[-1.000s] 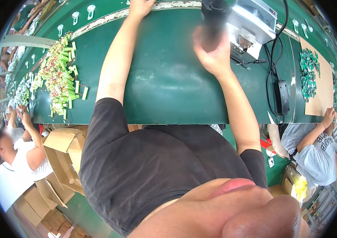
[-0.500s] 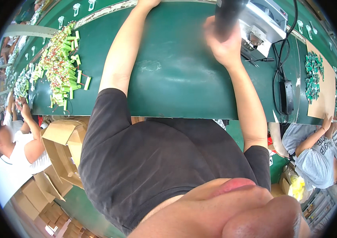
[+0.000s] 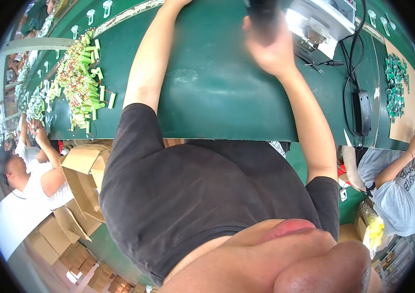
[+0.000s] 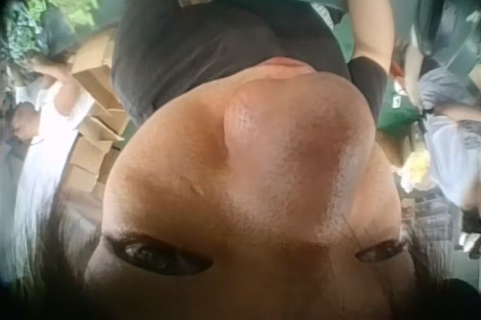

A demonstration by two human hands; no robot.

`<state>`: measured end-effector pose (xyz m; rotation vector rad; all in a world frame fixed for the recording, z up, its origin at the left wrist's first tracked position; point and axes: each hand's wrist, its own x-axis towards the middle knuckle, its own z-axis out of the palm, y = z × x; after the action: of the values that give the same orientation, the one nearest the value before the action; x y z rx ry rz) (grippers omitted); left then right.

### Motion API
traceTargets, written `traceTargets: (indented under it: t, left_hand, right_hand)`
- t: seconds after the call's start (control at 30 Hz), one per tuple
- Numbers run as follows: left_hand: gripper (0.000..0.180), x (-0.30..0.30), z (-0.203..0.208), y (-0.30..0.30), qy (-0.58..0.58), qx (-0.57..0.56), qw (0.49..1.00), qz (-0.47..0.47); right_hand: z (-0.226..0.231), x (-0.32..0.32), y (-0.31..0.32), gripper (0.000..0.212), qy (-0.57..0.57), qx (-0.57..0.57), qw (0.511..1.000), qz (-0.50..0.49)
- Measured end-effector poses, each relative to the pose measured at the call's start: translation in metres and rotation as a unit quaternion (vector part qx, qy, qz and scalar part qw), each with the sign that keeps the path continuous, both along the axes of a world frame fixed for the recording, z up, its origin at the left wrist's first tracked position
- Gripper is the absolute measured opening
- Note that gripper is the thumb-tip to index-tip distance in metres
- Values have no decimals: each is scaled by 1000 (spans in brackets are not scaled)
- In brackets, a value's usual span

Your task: Assembling small electronic components using an electric screwdriver on a factory assembly line.

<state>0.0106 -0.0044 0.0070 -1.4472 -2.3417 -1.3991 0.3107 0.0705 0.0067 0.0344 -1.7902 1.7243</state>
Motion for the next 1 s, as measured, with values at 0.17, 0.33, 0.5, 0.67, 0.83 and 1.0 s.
traceTargets:
  t: [0.17,0.33,0.5,0.67,0.83,1.0]
  left_hand:
    - [26,3,7,24,107,2,992,-69]
    - [18,-21,0,53,173,37,971,-159]
    - [20,-27,-9,70,225,-63,966,-111]
    - [18,17,5,86,144,-139,974,-109]
    - [12,111,39,0,204,-69,959,-182]
    - [14,188,31,-41,70,-89,933,-341]
  right_hand:
    - [4,-1,-3,71,50,52,997,-31]
    - [20,8,-2,71,25,129,988,-85]
    - [-3,2,2,71,79,73,992,-73]
    - [-17,12,14,60,81,72,986,-127]
    - [43,19,9,57,40,-105,990,-82]
    - [89,45,57,64,258,18,956,-136]
